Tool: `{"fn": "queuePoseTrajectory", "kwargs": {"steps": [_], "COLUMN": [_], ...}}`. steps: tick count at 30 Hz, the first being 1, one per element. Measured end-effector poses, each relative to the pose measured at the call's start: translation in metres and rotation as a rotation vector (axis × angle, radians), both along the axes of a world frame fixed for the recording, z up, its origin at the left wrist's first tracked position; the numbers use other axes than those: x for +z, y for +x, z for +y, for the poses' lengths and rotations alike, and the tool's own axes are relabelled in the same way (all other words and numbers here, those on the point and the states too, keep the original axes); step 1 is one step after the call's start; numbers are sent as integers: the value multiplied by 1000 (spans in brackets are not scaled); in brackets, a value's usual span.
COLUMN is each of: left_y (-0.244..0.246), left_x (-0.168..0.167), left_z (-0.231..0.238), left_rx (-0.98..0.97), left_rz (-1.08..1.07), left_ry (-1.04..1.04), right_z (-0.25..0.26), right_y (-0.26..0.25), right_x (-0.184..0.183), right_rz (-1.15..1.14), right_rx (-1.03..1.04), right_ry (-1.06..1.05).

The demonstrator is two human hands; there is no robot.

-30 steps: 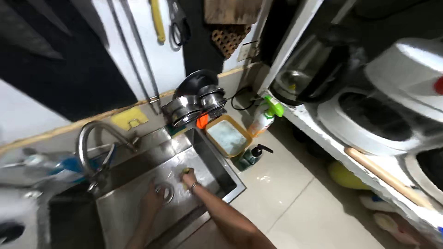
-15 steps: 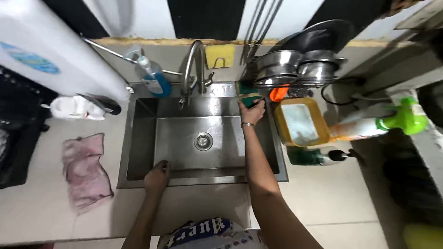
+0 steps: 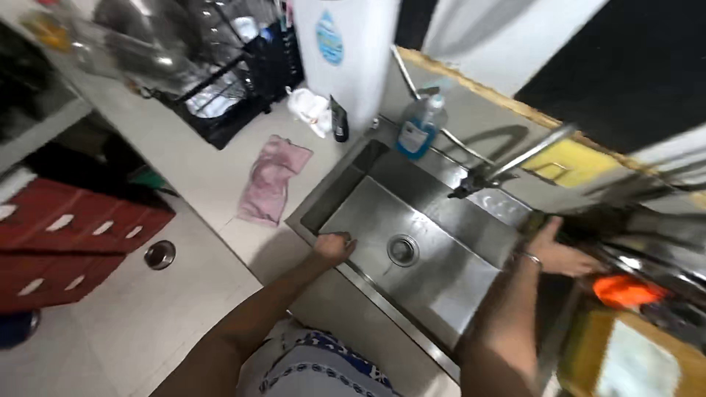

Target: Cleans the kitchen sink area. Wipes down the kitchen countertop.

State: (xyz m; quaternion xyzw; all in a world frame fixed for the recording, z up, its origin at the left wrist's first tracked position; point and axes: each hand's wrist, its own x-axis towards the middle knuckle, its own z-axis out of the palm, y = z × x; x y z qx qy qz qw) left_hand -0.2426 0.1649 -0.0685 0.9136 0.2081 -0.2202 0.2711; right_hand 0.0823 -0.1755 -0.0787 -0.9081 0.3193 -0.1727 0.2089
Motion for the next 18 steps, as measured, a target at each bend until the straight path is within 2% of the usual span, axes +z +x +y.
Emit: {"fn": "queuePoseTrajectory", "kwargs": {"steps": [4,6,9,12,14,15,16,18], "left_y": [-4,-5,-9,-20,-23,-23,-23,-29], "left_x": [0,-2,-9,-14,-7,-6,-9,-24], "left_z": [1,1,1,8,36,62,94,159], "left_rx": [6,1,-1,2,52,100,155,281], "left_rz": [-66,-92,-194,-531,-739,-785,-793,-668], "left_ry": [-26,-30,-36,7,172,263,342,437], "right_z": [6,9,13,32,32,26,17,1], "right_y": [-28,-33,-21,-33,-32,-25,-21,-29], "right_x": [-1,-8,-12,33,38,24,10,-5], "right_rz": [-383,-420,-241,168,285,231,168,87], "right_rx": [138,150,83,187,248,225,208,271], "right_ry": [176,265,250,122,16,6,55,201]}}
